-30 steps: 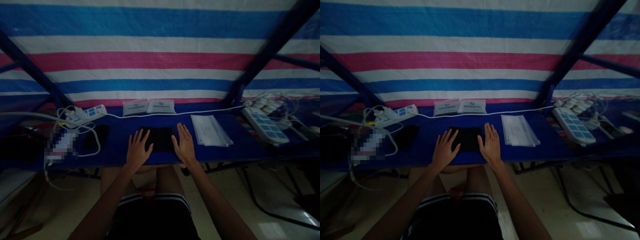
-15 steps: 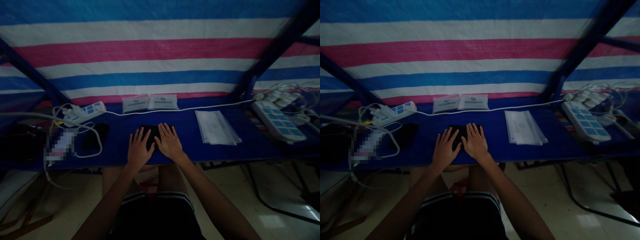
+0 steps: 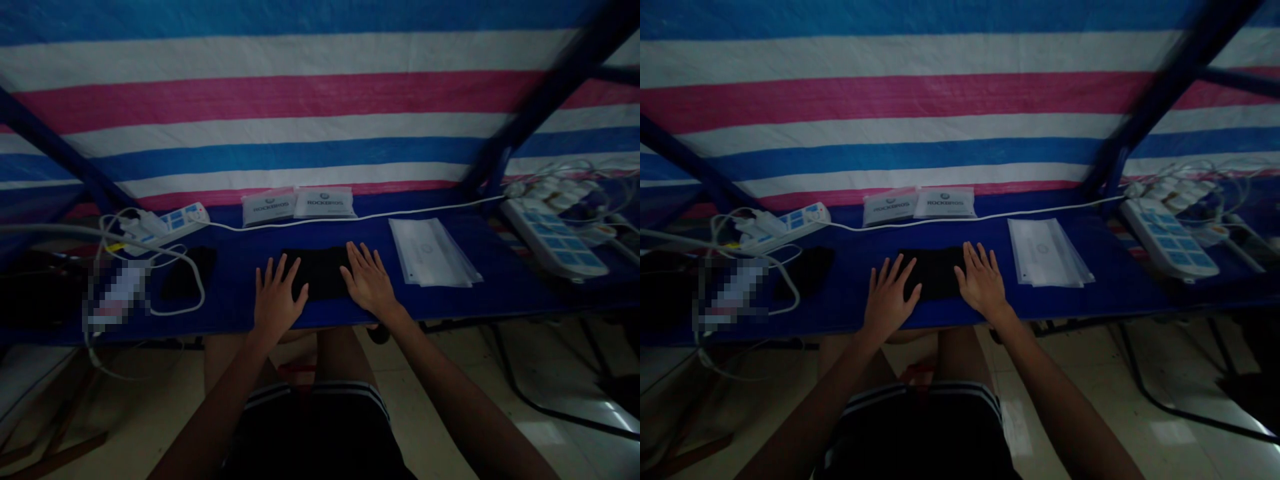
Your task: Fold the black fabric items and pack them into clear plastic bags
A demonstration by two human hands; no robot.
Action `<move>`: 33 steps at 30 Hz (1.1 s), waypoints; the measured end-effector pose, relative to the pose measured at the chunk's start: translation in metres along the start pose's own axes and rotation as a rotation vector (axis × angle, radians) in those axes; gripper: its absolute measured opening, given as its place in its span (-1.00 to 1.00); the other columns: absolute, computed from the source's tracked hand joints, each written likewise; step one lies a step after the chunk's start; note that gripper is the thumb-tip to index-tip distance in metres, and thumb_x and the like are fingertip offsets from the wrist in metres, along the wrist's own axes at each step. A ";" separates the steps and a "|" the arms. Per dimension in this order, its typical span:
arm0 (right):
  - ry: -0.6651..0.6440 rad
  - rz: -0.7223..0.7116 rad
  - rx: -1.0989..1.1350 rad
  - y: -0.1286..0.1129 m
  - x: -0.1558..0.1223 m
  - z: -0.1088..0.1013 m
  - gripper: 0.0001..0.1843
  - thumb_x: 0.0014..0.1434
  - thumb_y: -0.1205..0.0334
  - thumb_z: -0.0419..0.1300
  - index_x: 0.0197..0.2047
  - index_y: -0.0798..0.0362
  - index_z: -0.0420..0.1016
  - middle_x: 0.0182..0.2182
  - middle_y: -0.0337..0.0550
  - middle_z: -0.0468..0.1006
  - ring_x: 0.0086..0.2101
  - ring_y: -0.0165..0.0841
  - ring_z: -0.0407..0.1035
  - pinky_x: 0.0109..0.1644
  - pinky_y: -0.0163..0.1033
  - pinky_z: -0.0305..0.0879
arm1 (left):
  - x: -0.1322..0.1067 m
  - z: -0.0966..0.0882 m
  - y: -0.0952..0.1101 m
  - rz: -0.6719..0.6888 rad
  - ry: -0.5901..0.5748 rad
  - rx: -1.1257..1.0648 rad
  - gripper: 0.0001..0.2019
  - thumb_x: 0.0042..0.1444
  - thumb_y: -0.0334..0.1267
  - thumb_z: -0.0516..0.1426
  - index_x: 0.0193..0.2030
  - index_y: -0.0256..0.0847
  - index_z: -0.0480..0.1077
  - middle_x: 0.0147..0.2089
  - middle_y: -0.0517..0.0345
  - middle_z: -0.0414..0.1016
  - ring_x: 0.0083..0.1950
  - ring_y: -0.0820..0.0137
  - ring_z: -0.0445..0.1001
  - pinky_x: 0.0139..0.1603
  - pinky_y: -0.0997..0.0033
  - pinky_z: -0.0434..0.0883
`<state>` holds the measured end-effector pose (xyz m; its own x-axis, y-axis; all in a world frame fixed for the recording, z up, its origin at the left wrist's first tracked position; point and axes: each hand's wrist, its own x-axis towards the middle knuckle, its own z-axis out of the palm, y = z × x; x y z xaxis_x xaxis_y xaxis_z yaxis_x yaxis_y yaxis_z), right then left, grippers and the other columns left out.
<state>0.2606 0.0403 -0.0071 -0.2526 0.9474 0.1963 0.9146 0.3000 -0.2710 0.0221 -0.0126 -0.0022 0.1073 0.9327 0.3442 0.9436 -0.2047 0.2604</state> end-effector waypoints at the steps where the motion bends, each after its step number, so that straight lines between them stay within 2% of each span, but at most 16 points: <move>1: 0.021 0.022 0.009 0.001 0.000 0.001 -0.26 0.52 0.01 -0.19 0.56 0.34 0.02 0.49 0.18 0.18 0.50 -0.01 -0.04 0.57 0.19 -0.15 | 0.000 -0.001 0.000 -0.006 -0.011 0.004 -0.40 0.39 -0.04 0.13 0.53 0.04 0.17 0.58 -0.01 0.16 0.57 -0.21 0.11 0.50 -0.50 0.06; 4: 0.099 0.094 0.074 0.003 -0.001 0.003 -0.24 0.53 -0.01 -0.22 0.51 0.45 0.10 0.46 0.34 0.21 0.47 -0.01 0.04 0.56 0.15 -0.07 | 0.001 -0.003 0.001 -0.026 -0.051 0.024 -0.39 0.40 -0.09 0.10 0.54 -0.07 0.15 0.58 -0.09 0.15 0.58 -0.16 0.11 0.53 -0.42 0.05; 7: 0.162 0.122 0.173 0.006 0.000 0.006 -0.23 0.53 -0.08 -0.20 0.48 0.40 0.19 0.44 0.34 0.24 0.46 0.00 0.09 0.55 0.16 -0.01 | 0.001 -0.006 0.000 -0.013 -0.057 0.029 -0.41 0.42 -0.15 0.08 0.54 -0.13 0.15 0.57 -0.15 0.16 0.58 -0.10 0.11 0.54 -0.35 0.06; 13: 0.261 0.144 0.347 0.011 0.000 0.009 -0.30 0.51 -0.14 -0.13 0.43 0.21 0.29 0.41 0.27 0.32 0.42 -0.01 0.17 0.52 0.21 0.06 | -0.004 -0.014 0.004 0.088 0.104 -0.039 -0.49 0.40 -0.27 0.08 0.46 -0.21 0.26 0.53 -0.20 0.21 0.60 -0.04 0.05 0.56 -0.28 0.03; 15: 0.278 0.124 0.383 0.013 -0.001 0.010 -0.34 0.50 -0.12 -0.09 0.40 0.17 0.31 0.39 0.25 0.35 0.41 0.00 0.19 0.50 0.24 0.08 | -0.007 -0.017 0.017 0.134 0.118 -0.071 -0.51 0.37 -0.32 0.08 0.42 -0.18 0.29 0.48 -0.18 0.29 0.57 -0.02 0.12 0.53 -0.27 0.09; 18: 0.298 0.097 0.422 0.015 -0.001 0.010 -0.41 0.48 -0.10 -0.03 0.36 0.11 0.37 0.37 0.20 0.39 0.40 0.01 0.22 0.48 0.25 0.12 | -0.014 -0.017 0.049 0.175 0.041 -0.111 -0.50 0.35 -0.33 0.09 0.41 -0.11 0.29 0.44 -0.13 0.35 0.46 -0.02 0.26 0.41 -0.25 0.23; 21: 0.321 0.089 0.448 0.016 -0.001 0.008 -0.46 0.46 -0.08 0.02 0.30 0.08 0.41 0.35 0.19 0.41 0.37 0.01 0.26 0.45 0.25 0.17 | -0.017 -0.009 0.080 0.172 -0.062 -0.109 -0.44 0.36 -0.22 0.11 0.47 -0.16 0.22 0.48 -0.19 0.27 0.43 -0.07 0.27 0.37 -0.27 0.27; 24: 0.356 0.090 0.479 0.017 -0.002 0.006 -0.49 0.44 -0.07 0.05 0.25 0.07 0.45 0.31 0.19 0.46 0.33 0.00 0.33 0.42 0.23 0.23 | -0.018 0.001 0.094 0.135 -0.093 -0.071 -0.36 0.37 -0.14 0.12 0.52 -0.25 0.13 0.48 -0.26 0.25 0.45 -0.14 0.25 0.37 -0.31 0.26; 28: 0.419 0.093 0.527 0.017 -0.003 0.001 -0.56 0.43 -0.04 0.07 0.18 0.06 0.50 0.22 0.16 0.55 0.25 -0.02 0.42 0.37 0.21 0.30 | -0.022 0.001 0.084 0.189 -0.109 -0.086 -0.40 0.34 -0.08 0.16 0.44 -0.26 0.23 0.44 -0.25 0.29 0.47 -0.13 0.23 0.48 -0.32 0.17; 31: 0.441 0.104 0.547 0.017 -0.003 -0.002 -0.61 0.41 0.01 0.09 0.12 0.06 0.54 0.17 0.15 0.60 0.21 -0.02 0.47 0.33 0.20 0.34 | -0.029 -0.007 0.066 0.289 -0.153 -0.121 -0.40 0.27 -0.01 0.24 0.35 -0.26 0.29 0.41 -0.25 0.32 0.50 -0.12 0.22 0.55 -0.33 0.07; 33: 0.443 0.107 0.551 0.017 -0.003 -0.003 -0.63 0.40 0.04 0.10 0.09 0.06 0.56 0.14 0.15 0.61 0.19 -0.02 0.48 0.31 0.20 0.35 | -0.035 -0.012 0.052 0.336 -0.181 -0.127 -0.40 0.22 -0.03 0.29 0.31 -0.25 0.29 0.39 -0.25 0.33 0.52 -0.11 0.21 0.57 -0.33 0.05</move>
<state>0.2781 0.0422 -0.0100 0.0883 0.8758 0.4745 0.6055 0.3310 -0.7238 0.0637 -0.0591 0.0098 0.4671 0.8427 0.2676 0.8016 -0.5313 0.2740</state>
